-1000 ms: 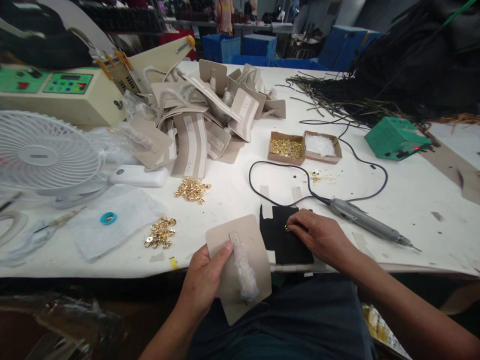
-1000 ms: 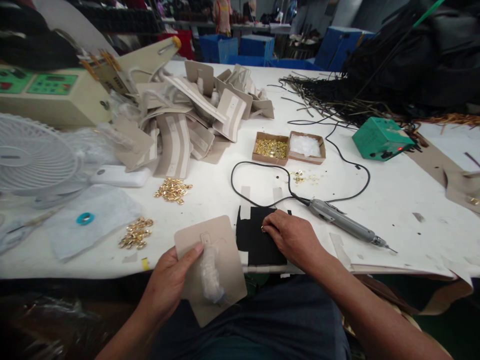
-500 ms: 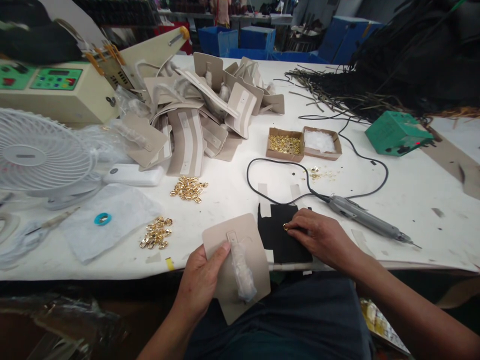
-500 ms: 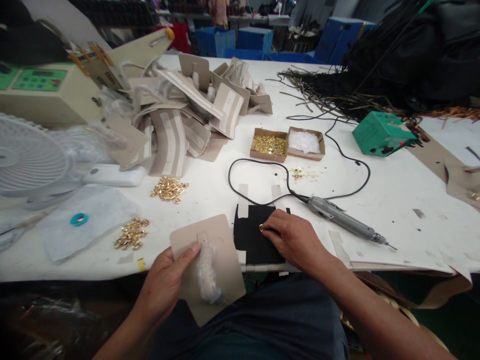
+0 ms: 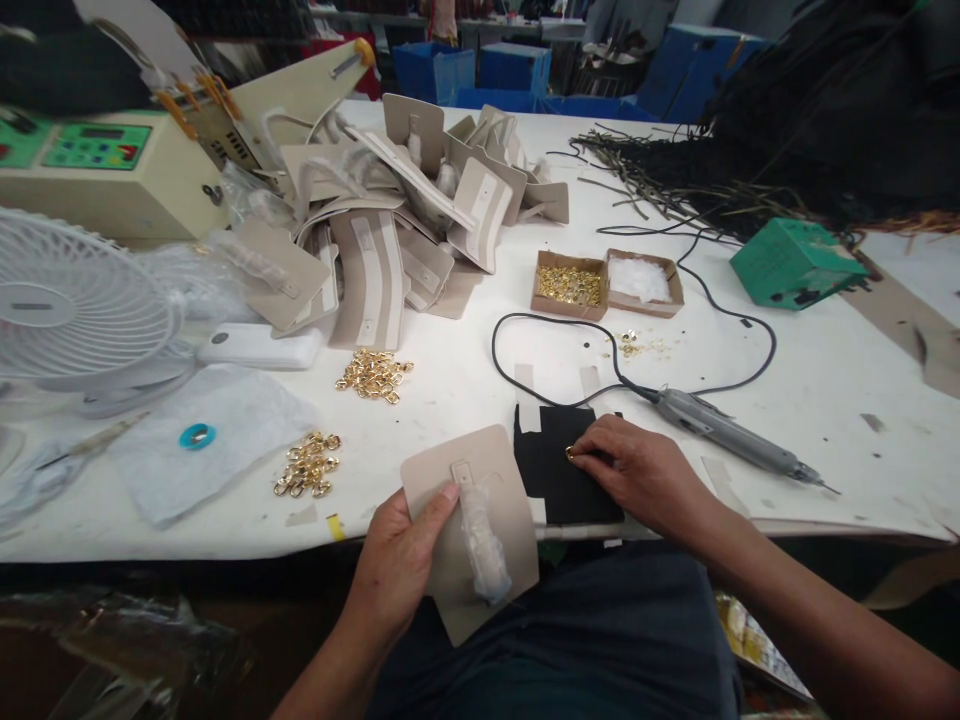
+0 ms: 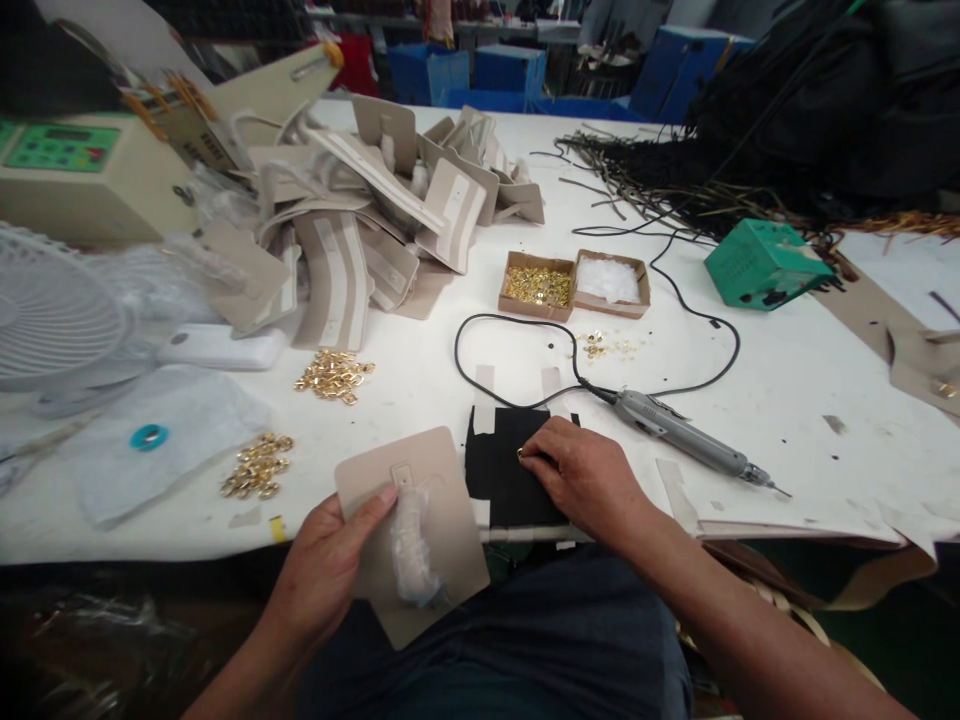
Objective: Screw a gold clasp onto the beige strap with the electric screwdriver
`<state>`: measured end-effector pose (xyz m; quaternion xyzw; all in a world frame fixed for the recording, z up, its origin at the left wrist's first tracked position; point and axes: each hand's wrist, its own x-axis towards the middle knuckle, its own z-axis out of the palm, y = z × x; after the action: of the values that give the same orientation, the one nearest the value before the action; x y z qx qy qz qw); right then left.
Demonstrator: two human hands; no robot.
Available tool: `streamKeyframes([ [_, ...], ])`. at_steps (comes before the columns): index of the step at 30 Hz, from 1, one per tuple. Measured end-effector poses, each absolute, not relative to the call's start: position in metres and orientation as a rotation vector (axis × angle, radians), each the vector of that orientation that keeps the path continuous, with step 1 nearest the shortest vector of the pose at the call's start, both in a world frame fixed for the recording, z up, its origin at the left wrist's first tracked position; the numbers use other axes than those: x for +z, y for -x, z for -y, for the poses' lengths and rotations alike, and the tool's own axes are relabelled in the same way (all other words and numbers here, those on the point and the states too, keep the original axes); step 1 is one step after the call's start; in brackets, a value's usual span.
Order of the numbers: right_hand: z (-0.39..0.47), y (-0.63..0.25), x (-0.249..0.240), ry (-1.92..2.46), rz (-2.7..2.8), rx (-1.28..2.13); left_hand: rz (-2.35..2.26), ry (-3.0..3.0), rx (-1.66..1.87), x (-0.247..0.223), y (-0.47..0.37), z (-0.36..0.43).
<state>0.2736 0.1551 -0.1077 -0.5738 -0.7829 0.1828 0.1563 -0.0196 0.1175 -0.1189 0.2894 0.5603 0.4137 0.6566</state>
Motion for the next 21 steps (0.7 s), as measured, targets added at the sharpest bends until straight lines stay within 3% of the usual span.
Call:
streamKeyframes([
  [8,-0.153,-0.271,-0.101,1.680,2.456,0.328,-1.300,-0.685,0.949,-0.119,0.018,-0.118],
  [21,-0.138,-0.286,-0.110,1.432,2.096,0.607,-1.271,-0.614,1.031,-0.107,0.012,-0.110],
])
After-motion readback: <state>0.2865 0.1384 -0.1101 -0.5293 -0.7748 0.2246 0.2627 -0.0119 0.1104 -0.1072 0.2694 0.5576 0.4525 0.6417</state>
